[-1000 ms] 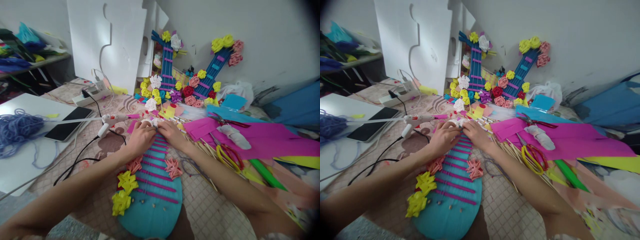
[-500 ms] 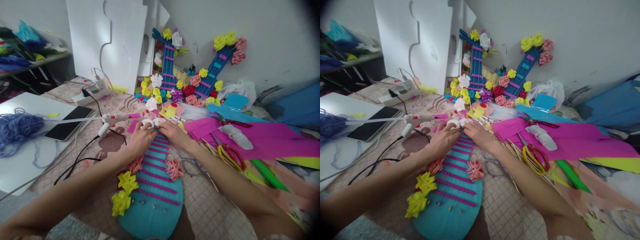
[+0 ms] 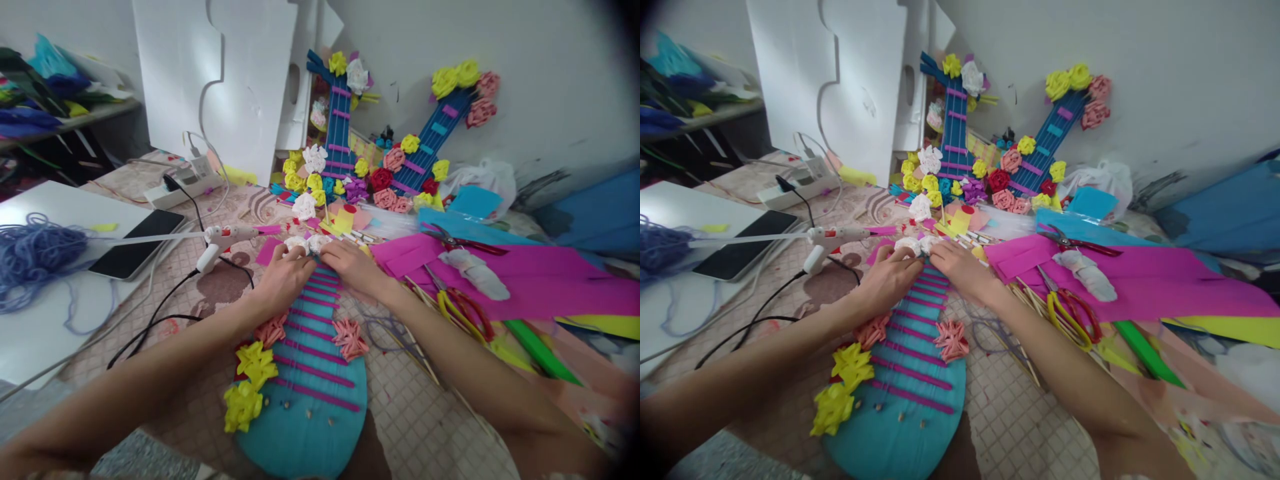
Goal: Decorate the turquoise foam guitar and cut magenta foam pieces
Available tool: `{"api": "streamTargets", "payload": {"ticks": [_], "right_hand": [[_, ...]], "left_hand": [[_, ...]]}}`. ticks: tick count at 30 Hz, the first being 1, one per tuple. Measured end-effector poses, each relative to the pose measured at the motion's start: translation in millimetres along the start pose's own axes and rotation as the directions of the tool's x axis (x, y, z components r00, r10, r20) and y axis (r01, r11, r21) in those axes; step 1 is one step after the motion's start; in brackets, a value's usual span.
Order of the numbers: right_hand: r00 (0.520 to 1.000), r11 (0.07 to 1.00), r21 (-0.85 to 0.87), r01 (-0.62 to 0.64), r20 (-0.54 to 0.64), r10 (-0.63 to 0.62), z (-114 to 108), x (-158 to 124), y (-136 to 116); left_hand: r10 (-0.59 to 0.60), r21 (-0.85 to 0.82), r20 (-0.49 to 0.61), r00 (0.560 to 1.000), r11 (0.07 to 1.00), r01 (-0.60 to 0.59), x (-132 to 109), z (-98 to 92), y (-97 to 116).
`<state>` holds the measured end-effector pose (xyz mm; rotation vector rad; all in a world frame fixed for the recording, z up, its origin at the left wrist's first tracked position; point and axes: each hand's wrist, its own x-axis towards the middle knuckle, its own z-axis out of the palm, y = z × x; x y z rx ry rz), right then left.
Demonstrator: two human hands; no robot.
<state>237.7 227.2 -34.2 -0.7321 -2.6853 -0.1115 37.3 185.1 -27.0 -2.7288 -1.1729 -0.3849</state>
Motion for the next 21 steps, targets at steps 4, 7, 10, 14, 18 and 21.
{"api": "streamTargets", "payload": {"ticks": [4, 7, 10, 14, 18, 21], "right_hand": [[0.997, 0.997, 0.006, -0.079, 0.013, 0.079, -2.6, -0.2, -7.3], [0.983, 0.983, -0.028, -0.181, -0.05, 0.179, -0.3, -2.3, -15.3], [0.97, 0.968, -0.09, -0.235, -0.092, 0.227, 4.0, -5.0, -20.2], [0.964, 0.964, -0.065, -0.257, -0.092, 0.25, 7.9, -6.8, -22.5], [0.966, 0.966, -0.071, -0.25, -0.091, 0.243, 9.3, -5.2, -23.5], [0.964, 0.961, -0.088, -0.261, -0.074, 0.255, 8.6, -3.3, -24.7]], "left_hand": [[-0.041, -0.055, 0.005, 0.999, 0.998, 0.041, 0.7, -0.2, -0.4], [-0.097, -0.122, 0.003, 0.995, 0.988, 0.097, 2.1, -0.2, -2.2], [-0.155, -0.192, -0.041, 0.987, 0.971, 0.144, 5.5, -0.5, -5.3], [-0.236, -0.189, -0.074, 0.969, 0.957, 0.218, 15.4, -1.1, -7.9], [-0.29, -0.116, -0.06, 0.955, 0.952, 0.282, 26.7, -1.5, -6.9], [-0.31, -0.061, -0.046, 0.95, 0.95, 0.307, 31.5, -1.6, -5.7]]}}
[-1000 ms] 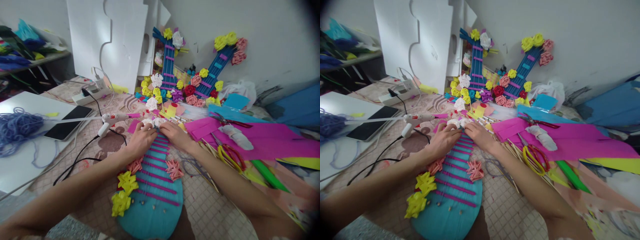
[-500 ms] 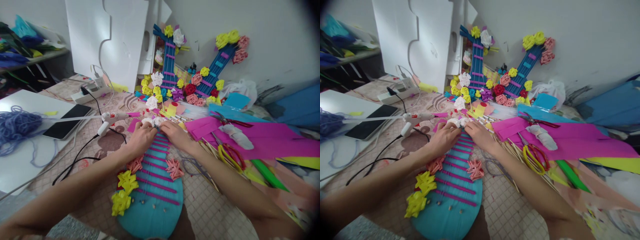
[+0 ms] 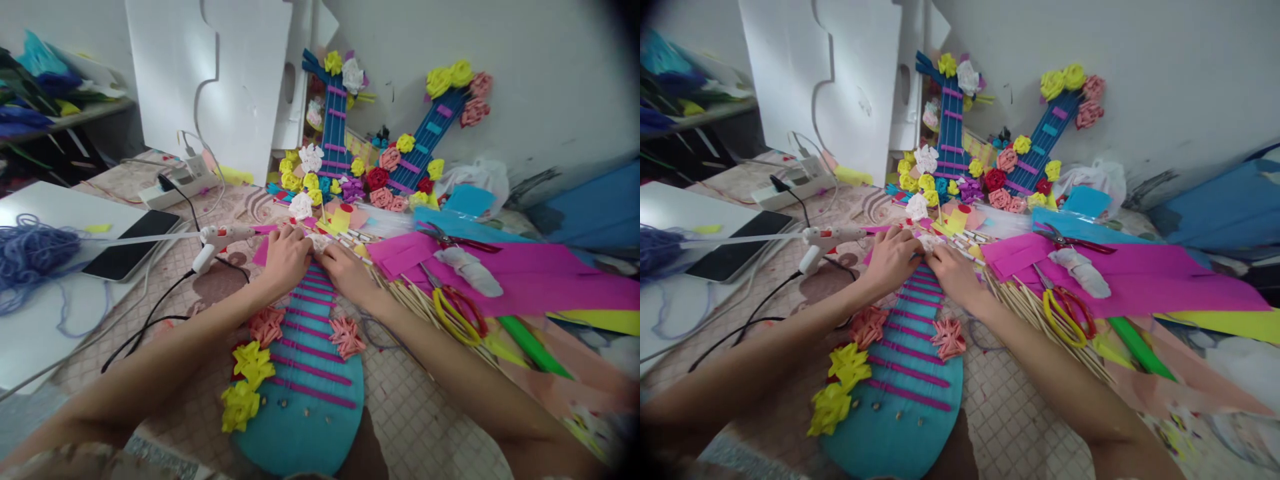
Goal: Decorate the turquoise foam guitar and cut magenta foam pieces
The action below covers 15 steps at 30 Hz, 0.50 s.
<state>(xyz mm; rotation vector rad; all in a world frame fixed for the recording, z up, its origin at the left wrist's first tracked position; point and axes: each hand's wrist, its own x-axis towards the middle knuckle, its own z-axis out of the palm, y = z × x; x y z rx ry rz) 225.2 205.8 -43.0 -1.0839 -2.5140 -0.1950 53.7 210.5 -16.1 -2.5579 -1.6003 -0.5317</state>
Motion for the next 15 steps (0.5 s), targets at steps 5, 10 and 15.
{"api": "streamTargets", "payload": {"ticks": [5, 10, 15], "right_hand": [[0.997, 1.0, -0.016, -0.008, 0.074, 0.009, -3.9, 0.5, -3.8], [0.993, 1.0, -0.009, -0.017, 0.12, 0.018, -4.3, 1.4, -6.5], [0.989, 0.999, -0.034, -0.001, 0.145, 0.006, -3.8, 2.4, -6.0]], "left_hand": [[-0.037, 0.027, 0.013, 0.999, 0.999, 0.037, 1.4, 1.2, 0.6], [-0.13, 0.006, 0.021, 0.991, 0.992, 0.13, 4.7, 1.8, 1.9], [-0.152, -0.022, 0.056, 0.987, 0.988, 0.154, 9.9, 2.5, 0.0]]}}
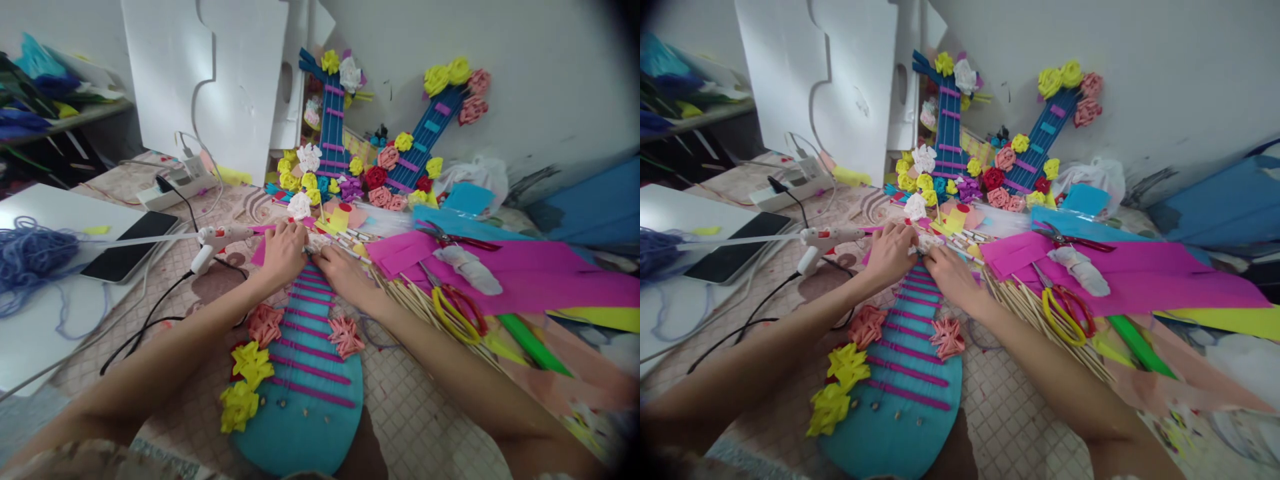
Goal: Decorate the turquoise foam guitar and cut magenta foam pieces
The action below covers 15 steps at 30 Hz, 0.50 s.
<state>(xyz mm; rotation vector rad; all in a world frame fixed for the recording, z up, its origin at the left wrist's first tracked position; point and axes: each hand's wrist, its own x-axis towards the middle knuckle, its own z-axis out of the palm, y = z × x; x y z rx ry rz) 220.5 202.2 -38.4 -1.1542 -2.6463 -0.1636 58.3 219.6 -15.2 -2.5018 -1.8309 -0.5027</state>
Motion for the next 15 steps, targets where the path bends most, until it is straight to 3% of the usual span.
{"api": "streamTargets", "payload": {"ticks": [8, 15], "right_hand": [[0.999, 0.988, -0.151, 0.037, 0.001, -0.038, -0.2, 2.4, 3.7], [0.999, 0.989, -0.144, 0.012, 0.04, -0.007, -3.8, 5.8, 1.5]], "left_hand": [[-0.034, -0.058, 0.014, 0.999, 0.998, 0.035, 4.3, 4.1, -4.5], [-0.013, -0.096, 0.017, 1.0, 0.995, 0.014, 6.9, 4.7, -10.1]]}}
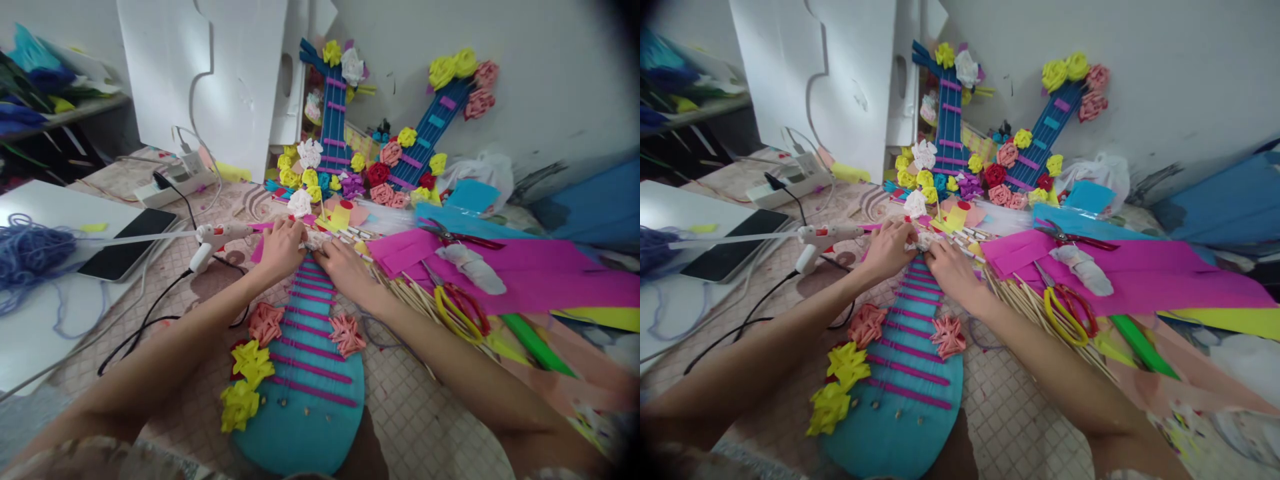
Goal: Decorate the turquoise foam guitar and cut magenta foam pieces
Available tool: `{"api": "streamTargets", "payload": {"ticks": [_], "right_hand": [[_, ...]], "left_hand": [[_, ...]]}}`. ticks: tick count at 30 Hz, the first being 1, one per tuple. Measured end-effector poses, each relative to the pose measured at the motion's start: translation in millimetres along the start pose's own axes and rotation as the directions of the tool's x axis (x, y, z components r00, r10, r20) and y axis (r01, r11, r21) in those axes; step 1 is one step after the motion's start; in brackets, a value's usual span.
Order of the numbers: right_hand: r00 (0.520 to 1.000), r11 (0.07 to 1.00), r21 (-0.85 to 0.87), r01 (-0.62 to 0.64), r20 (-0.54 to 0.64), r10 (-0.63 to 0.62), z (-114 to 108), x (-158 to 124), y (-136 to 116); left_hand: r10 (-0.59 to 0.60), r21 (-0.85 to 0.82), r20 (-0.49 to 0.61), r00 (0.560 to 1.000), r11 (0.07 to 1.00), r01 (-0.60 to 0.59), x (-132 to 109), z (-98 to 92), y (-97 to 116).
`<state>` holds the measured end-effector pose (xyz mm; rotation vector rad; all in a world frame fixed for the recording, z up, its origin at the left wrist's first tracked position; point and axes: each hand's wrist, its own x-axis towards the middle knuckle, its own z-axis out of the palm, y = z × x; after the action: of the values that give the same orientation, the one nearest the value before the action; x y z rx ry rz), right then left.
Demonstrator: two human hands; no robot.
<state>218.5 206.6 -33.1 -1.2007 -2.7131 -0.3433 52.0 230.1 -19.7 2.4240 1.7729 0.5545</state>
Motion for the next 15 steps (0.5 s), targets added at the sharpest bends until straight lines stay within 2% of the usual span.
{"api": "streamTargets", "payload": {"ticks": [4, 7, 12, 15], "right_hand": [[0.999, 0.998, 0.035, 0.043, 0.029, -0.044, -3.2, -1.2, 3.5], [0.999, 0.987, 0.159, 0.032, 0.034, -0.038, -4.2, -2.0, 7.4], [0.996, 0.907, 0.413, -0.084, 0.056, 0.067, -4.7, -3.7, 5.5], [0.986, 0.846, 0.507, -0.164, 0.076, 0.146, -2.2, -4.2, 1.3]], "left_hand": [[-0.005, 0.004, 0.011, 1.0, 1.0, 0.005, 0.9, 0.3, -0.8], [-0.009, 0.0, 0.017, 1.0, 1.0, 0.009, 1.5, 0.4, -1.2], [-0.01, -0.007, 0.021, 1.0, 1.0, 0.01, 2.9, 0.5, -2.1], [-0.01, -0.021, 0.021, 1.0, 1.0, 0.01, 3.6, 0.9, -1.7]]}}
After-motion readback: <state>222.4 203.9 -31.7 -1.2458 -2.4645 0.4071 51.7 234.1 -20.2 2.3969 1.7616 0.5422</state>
